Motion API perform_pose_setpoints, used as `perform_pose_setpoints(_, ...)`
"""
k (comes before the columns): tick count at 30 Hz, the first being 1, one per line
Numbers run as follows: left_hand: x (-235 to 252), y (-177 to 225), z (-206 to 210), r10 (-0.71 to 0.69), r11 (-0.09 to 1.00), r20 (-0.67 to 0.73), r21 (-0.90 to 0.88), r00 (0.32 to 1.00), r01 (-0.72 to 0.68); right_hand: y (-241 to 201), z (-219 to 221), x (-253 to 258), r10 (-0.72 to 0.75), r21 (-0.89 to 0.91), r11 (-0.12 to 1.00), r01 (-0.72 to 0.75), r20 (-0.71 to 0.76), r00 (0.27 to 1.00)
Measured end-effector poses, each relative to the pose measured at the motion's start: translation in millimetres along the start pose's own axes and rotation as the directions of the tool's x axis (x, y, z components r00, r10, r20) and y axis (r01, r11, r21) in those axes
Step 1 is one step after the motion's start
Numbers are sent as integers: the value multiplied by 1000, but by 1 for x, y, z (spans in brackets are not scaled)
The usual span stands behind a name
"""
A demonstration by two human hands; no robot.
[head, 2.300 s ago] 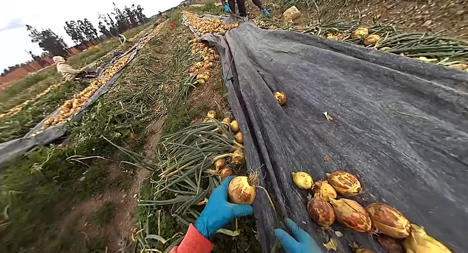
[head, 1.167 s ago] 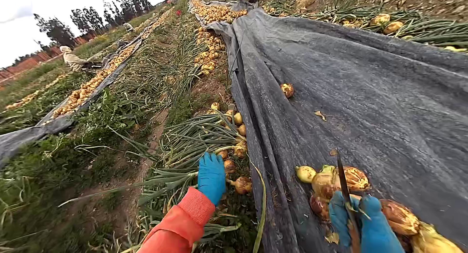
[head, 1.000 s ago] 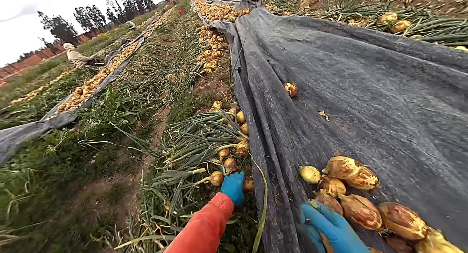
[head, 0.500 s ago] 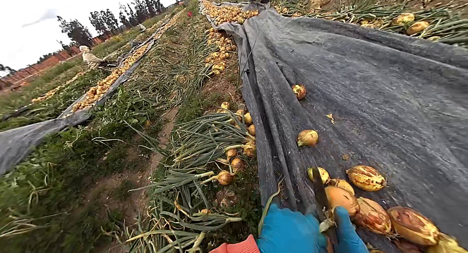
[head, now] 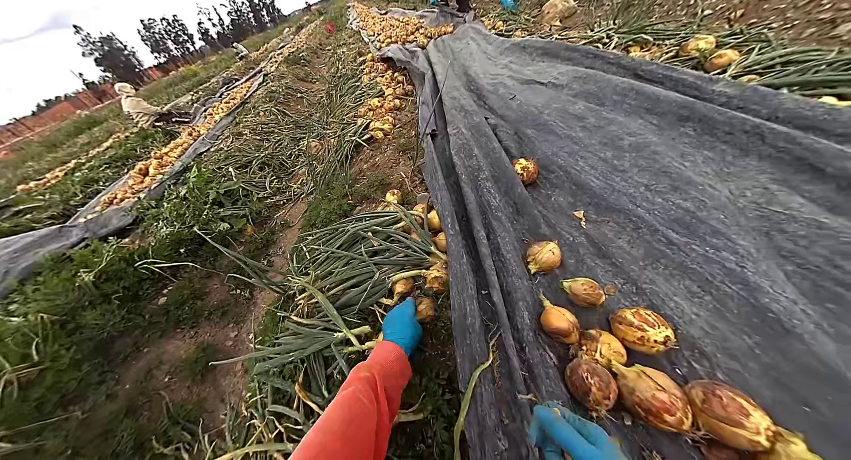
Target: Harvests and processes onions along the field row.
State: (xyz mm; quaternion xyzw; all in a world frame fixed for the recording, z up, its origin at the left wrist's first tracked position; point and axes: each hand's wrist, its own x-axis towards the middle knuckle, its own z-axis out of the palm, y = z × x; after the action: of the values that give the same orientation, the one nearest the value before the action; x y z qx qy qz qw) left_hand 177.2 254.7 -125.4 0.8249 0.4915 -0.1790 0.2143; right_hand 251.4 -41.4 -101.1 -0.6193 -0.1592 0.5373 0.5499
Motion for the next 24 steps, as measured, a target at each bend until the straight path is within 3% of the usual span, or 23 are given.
perform_pose_setpoints(3, -49, 13, -28, 60, 990, 14, -125, 998, -58, 13, 5, 10, 165, -16, 986, -168, -105, 981)
perform_pose_setpoints(5, -100, 34, -36, 229, 970, -3, -89, 974, -228, 17, 12, 17, 242, -26, 969, -245, -88, 966)
perform_pose_setpoints(7, -150, 57, -36, 433, 896, 69, 73, 899, -438, 15, 15, 16, 181, 27, 983, -181, 12, 983)
perform_pose_setpoints(9, -189, 73, -26, 579, 778, 153, 190, 801, -598, 8, 17, 6, 32, 191, 981, -38, 32, 999)
perform_pose_setpoints(12, -212, 76, -7, 690, 685, 65, 262, 720, -680, -5, 22, -10, -63, 398, 914, 82, -60, 996)
perform_pose_setpoints(14, -191, 70, -20, 624, 722, -15, 393, 781, -569, -7, 19, -12, -119, 367, 921, 132, -57, 991)
perform_pose_setpoints(16, -140, 57, -45, 308, 852, -37, 455, 951, -258, -5, 14, -11, -199, 304, 927, 221, -102, 975)
perform_pose_setpoints(17, -105, 40, -48, 180, 877, -67, 463, 981, -129, -3, 7, -9, -253, 263, 924, 279, -129, 959)
perform_pose_setpoints(19, -44, 1, -40, 40, 922, -42, 387, 998, -21, -7, -5, -3, -300, 182, 928, 324, -146, 943)
perform_pose_setpoints(20, -26, -20, -30, -6, 945, 46, 326, 999, -9, -9, -5, -4, -273, 145, 946, 289, -122, 954)
perform_pose_setpoints(22, -11, -57, -7, -80, 988, 150, 146, 986, 58, -14, 3, -6, -154, 56, 986, 158, -68, 986)
perform_pose_setpoints(24, -15, -78, 2, -112, 987, 110, -105, 988, 124, -10, 14, -2, -39, -14, 999, 39, -48, 998)
